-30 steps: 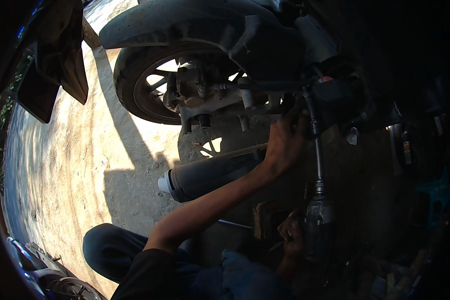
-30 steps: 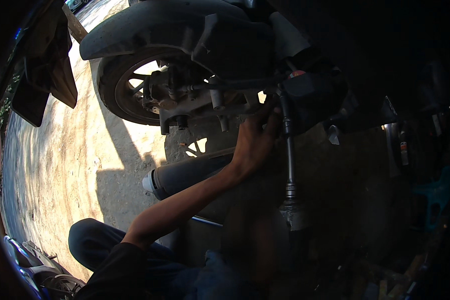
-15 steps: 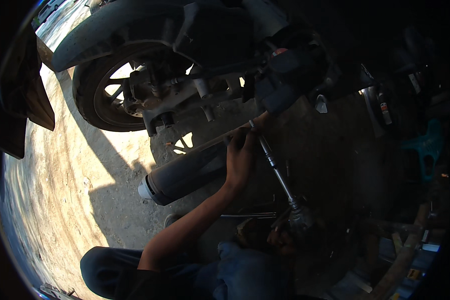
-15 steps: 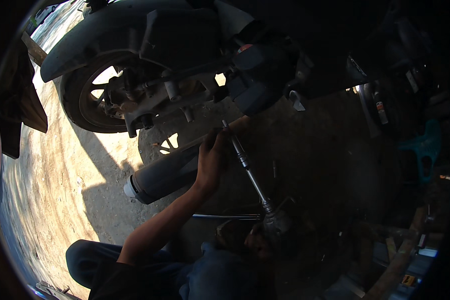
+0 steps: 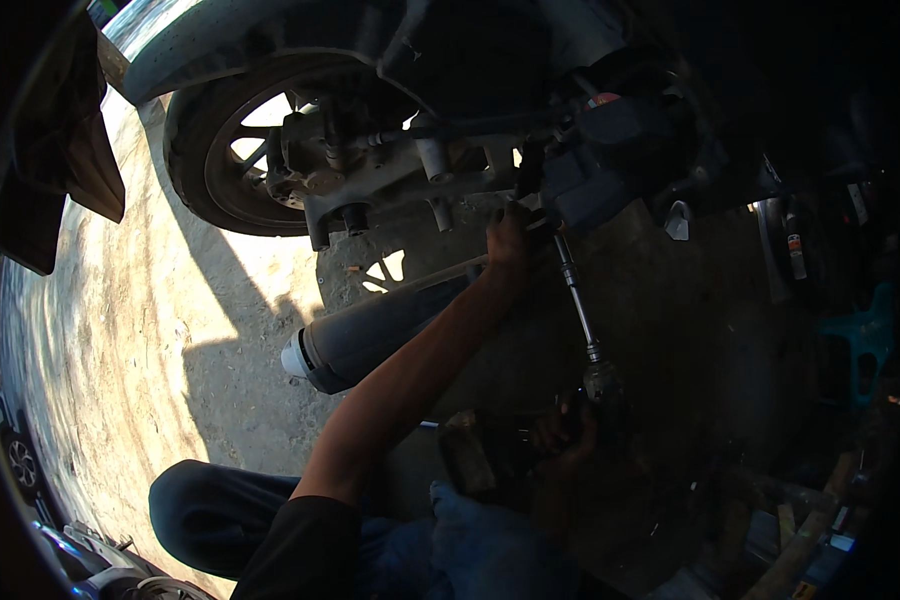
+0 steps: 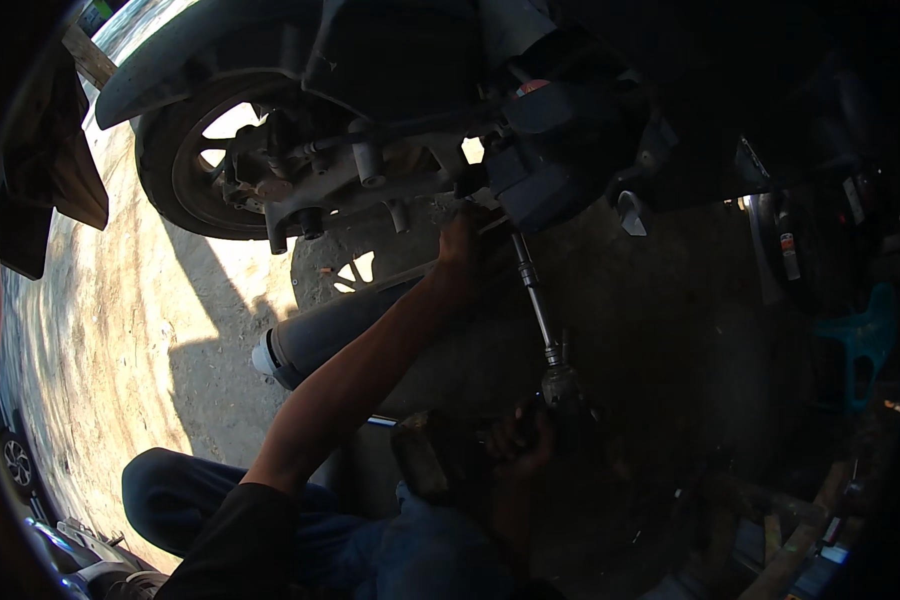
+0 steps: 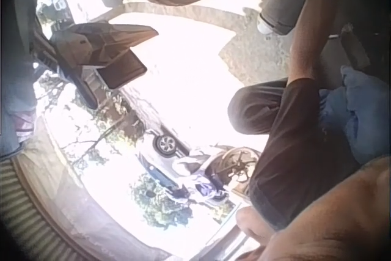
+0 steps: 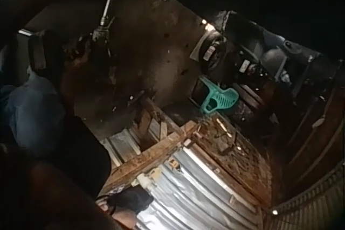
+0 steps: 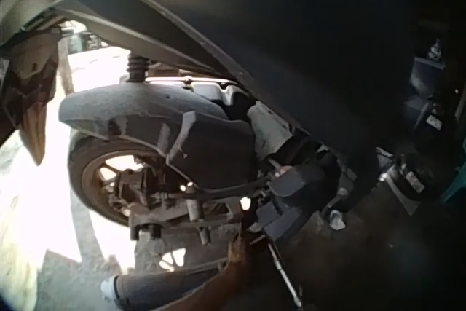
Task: The recorder is repairing the rear brake assembly of a motorcycle, removing and inspecting parts.
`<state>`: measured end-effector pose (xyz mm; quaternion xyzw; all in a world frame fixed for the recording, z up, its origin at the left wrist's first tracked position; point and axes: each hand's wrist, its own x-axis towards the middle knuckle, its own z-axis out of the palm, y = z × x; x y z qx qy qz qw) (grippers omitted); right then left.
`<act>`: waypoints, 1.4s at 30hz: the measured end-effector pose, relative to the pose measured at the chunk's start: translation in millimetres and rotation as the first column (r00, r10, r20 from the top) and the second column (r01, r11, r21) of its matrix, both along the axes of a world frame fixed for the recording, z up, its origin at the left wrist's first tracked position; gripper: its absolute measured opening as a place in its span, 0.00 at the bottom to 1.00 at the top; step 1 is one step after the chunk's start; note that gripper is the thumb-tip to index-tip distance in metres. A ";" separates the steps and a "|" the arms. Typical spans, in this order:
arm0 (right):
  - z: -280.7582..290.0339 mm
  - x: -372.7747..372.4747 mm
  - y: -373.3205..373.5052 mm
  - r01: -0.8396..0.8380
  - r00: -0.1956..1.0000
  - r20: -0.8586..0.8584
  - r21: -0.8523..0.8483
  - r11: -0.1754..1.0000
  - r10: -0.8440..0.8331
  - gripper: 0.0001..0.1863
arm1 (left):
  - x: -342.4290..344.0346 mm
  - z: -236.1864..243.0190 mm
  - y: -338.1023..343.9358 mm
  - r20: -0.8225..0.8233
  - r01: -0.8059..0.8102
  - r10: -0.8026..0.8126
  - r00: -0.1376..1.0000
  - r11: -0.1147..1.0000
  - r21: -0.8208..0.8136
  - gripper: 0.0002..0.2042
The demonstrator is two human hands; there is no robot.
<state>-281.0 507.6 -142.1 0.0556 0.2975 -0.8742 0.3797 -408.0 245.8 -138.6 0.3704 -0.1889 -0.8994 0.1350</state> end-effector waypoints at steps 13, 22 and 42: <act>-6.9 -46.5 -73.6 0.031 0.997 0.067 0.074 0.997 -0.036 0.18 | -11.3 -95.4 -18.9 0.026 0.066 -0.083 0.996 0.530 -0.845 0.24; -3.6 -55.9 -60.6 0.090 0.983 0.157 0.013 0.996 -0.091 0.16 | -50.3 -57.6 15.5 -0.188 -0.126 0.098 0.977 0.982 -0.140 0.19; -24.0 -35.1 -86.9 0.082 0.995 0.054 0.110 0.991 -0.089 0.17 | -7.0 -102.9 -14.5 -0.053 -0.041 -0.127 0.990 0.098 -0.994 0.29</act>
